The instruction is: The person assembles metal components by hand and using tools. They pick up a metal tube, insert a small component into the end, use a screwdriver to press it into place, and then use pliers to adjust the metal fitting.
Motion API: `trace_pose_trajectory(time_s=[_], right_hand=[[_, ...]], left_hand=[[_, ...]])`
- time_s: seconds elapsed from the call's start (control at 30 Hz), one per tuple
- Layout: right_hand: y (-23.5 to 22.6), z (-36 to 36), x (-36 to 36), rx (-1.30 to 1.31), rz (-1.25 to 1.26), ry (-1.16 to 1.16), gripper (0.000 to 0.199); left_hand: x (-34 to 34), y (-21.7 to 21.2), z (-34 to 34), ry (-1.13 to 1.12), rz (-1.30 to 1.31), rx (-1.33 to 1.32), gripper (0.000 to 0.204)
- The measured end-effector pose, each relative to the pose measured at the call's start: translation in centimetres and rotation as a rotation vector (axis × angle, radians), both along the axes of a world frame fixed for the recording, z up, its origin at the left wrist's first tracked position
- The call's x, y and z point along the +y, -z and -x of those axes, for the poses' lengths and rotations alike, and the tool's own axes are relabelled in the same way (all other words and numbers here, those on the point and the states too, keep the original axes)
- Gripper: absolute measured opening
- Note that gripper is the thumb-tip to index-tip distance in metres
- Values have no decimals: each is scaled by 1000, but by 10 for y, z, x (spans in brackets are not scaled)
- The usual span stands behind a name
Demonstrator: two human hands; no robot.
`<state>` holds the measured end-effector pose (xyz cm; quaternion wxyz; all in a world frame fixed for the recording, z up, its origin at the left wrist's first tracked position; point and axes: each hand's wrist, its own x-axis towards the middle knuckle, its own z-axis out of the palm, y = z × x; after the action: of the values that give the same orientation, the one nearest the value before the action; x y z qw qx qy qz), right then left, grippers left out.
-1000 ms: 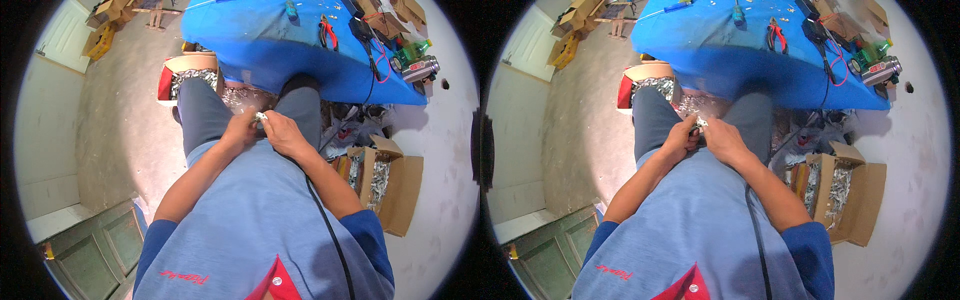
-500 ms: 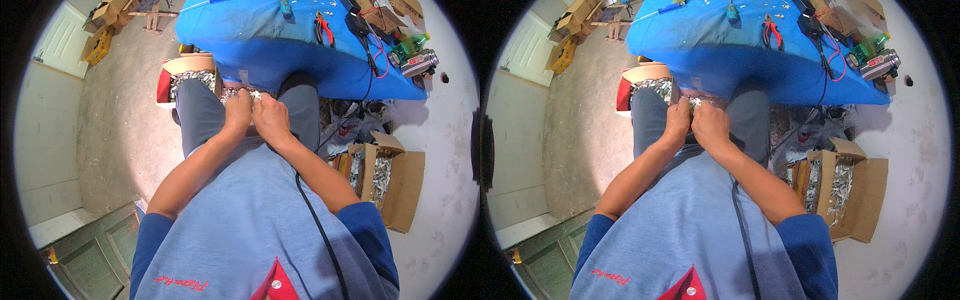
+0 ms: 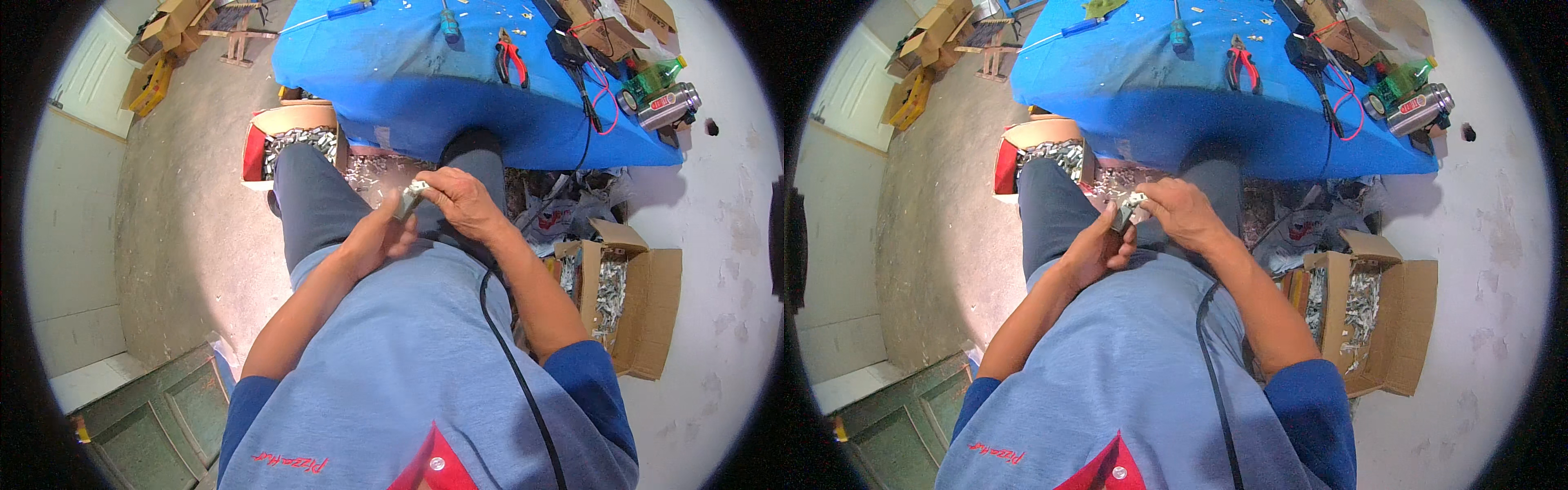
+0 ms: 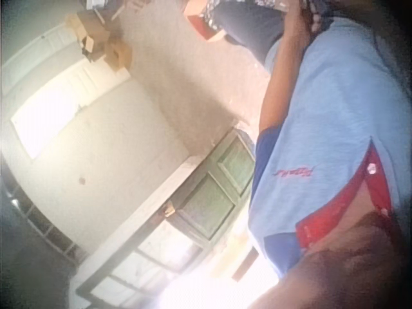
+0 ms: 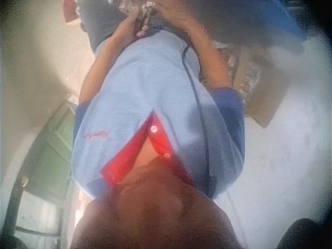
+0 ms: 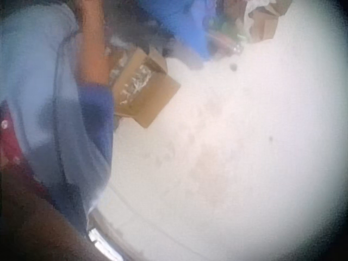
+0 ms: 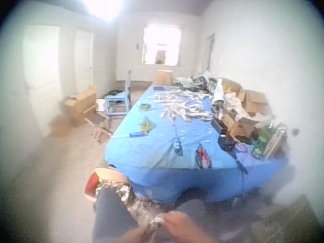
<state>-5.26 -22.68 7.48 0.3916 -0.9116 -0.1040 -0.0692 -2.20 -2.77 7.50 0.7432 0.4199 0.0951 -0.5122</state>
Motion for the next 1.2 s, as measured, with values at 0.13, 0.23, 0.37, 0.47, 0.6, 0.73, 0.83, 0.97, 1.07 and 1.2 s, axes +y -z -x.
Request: trace_pose_trajectory(time_s=[0.13,0.23,0.37,0.47,0.6,0.73,0.83,0.97,1.07,1.2], right_hand=[[-14,4,-14,59,-14,-128,22],[-34,6,-15,89,96,-206,24],[-49,6,-17,58,153,-283,23],[-67,4,-13,92,247,-382,19],[-70,-6,-10,21,336,-361,16],[-50,1,3,-100,254,-106,16],[-42,11,22,-55,123,34,16],[-33,20,39,31,-7,171,20],[-26,26,50,83,-66,242,25],[-20,40,66,128,-208,318,24]], left_hand=[[7,6,-3,254,134,-315,42],[3,-3,0,317,36,-395,44],[1,-3,-2,412,63,-432,37],[-9,-7,0,485,-17,-519,28],[-23,-9,1,307,-188,-594,21],[-34,1,4,2,-367,-661,25],[-28,9,6,-54,-425,-726,27],[-25,9,10,-124,-474,-878,28],[-20,15,15,-129,-487,-874,29],[-13,17,22,-129,-492,-865,29]])
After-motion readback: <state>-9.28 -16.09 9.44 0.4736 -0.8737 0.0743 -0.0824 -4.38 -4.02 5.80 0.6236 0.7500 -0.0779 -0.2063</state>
